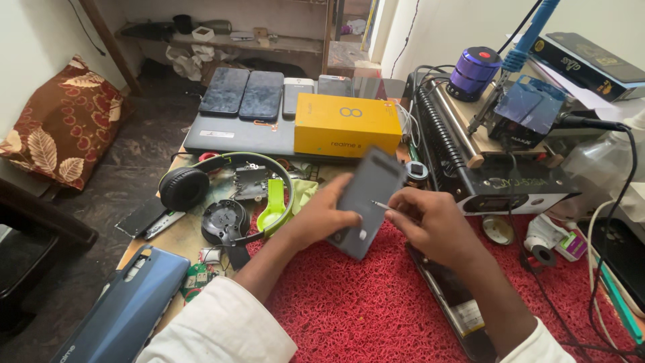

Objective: The person wipes a phone component with a cloth and then uses tweezers to carefully clean or manipulate the internal edges of a smartphone frame.

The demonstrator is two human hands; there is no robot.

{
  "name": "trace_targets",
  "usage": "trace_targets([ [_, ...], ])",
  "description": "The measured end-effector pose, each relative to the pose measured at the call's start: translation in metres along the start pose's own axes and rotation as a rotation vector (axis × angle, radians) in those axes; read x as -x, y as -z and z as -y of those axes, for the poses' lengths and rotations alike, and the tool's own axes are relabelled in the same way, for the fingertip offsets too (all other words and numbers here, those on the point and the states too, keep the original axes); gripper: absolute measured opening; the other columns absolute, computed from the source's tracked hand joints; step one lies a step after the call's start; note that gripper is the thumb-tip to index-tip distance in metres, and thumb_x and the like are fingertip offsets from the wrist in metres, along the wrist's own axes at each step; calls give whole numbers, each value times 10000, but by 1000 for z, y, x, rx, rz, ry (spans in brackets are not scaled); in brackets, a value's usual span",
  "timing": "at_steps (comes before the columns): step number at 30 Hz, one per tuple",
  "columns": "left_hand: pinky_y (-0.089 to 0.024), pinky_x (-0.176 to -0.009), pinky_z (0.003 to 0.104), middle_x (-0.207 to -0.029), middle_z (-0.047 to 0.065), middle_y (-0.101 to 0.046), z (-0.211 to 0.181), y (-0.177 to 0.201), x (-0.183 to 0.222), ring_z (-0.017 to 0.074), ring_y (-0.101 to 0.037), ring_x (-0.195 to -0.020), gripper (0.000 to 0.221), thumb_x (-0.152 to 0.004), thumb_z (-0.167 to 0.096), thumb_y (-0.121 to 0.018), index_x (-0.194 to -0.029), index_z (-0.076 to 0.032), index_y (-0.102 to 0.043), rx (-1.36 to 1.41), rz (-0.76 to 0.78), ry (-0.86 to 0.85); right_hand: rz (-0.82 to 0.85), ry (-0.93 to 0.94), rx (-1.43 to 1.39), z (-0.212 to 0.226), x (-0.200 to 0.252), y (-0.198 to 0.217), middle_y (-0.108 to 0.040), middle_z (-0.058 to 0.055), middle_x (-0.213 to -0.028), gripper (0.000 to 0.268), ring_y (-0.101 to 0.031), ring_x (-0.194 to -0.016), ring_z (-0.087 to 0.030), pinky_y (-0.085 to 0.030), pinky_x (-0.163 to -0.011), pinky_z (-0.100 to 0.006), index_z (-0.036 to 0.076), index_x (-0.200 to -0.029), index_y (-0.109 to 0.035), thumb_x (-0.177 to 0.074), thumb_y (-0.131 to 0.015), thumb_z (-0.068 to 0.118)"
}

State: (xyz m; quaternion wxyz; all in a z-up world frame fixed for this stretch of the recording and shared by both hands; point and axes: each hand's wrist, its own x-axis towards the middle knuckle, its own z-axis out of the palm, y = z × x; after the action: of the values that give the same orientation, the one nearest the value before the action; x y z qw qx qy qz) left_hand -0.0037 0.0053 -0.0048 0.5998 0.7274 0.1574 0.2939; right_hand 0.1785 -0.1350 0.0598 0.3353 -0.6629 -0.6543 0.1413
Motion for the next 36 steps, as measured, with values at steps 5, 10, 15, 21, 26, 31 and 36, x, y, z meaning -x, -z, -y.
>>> trace_targets([
  [5, -593, -790, 365, -959, 180, -738, -17, -9, 9, 269, -754, -853, 594, -806, -266, -725, -1331, -13, -612, -490, 137, -151, -43, -84, -237, -9, 2, 1, -725, -9, -716, 102, -653, -593, -73, -522, -521, -238, 13, -958, -726, -901, -725, 97],
  [10, -549, -745, 447, -872, 121, -722, -39, -11, 18, 302, -712, -814, 299, -982, -356, -642, -915, -76, -723, -896, -85, -194, -61, -216, -583, -7, 1, 7, -650, -20, -697, 102, -535, -507, -65, -396, -426, -227, 28, -1010, -701, -937, -681, 97],
  [15, -472, -855, 480, -933, 133, -695, -43, 5, 14, 309, -648, -965, 220, -687, -220, -702, -838, -59, -696, -1342, -300, -295, -232, -226, -632, -10, 4, 27, -625, -42, -681, 99, -453, -444, -69, -300, -380, -227, 36, -1037, -671, -975, -633, 104],
  [21, -439, -884, 516, -933, 137, -688, -41, 7, 16, 315, -627, -983, 204, -736, -209, -698, -874, -58, -698, -1379, -306, -99, -112, -212, -781, -20, 2, 21, -633, -43, -724, 155, -442, -459, -40, -304, -377, -207, 9, -1076, -627, -922, -646, 13],
  [26, -475, -795, 465, -860, 100, -754, -30, 6, 7, 269, -683, -840, 176, -888, -183, -673, -906, -55, -792, -995, -473, -231, -36, -202, -844, -21, 0, 15, -643, -38, -715, 198, -436, -427, -40, -298, -360, -207, -10, -1091, -625, -905, -677, 31],
  [31, -547, -633, 233, -850, 38, -780, -9, -14, 0, 61, -683, -702, 272, -1001, -212, -637, -1044, 12, -784, 177, -220, 3, 2, -253, -684, -10, 2, -3, -718, -5, -779, 243, -404, -459, -1, -276, -387, -195, 29, -1090, -710, -862, -747, 104],
  [36, -519, -582, 233, -791, 45, -756, 0, -28, 2, 64, -659, -649, 350, -1032, -274, -611, -962, 23, -783, 200, -165, 62, 22, -263, -646, -13, 2, -9, -693, -16, -762, 165, -406, -490, 1, -287, -412, -195, 3, -1037, -745, -936, -733, 133],
])
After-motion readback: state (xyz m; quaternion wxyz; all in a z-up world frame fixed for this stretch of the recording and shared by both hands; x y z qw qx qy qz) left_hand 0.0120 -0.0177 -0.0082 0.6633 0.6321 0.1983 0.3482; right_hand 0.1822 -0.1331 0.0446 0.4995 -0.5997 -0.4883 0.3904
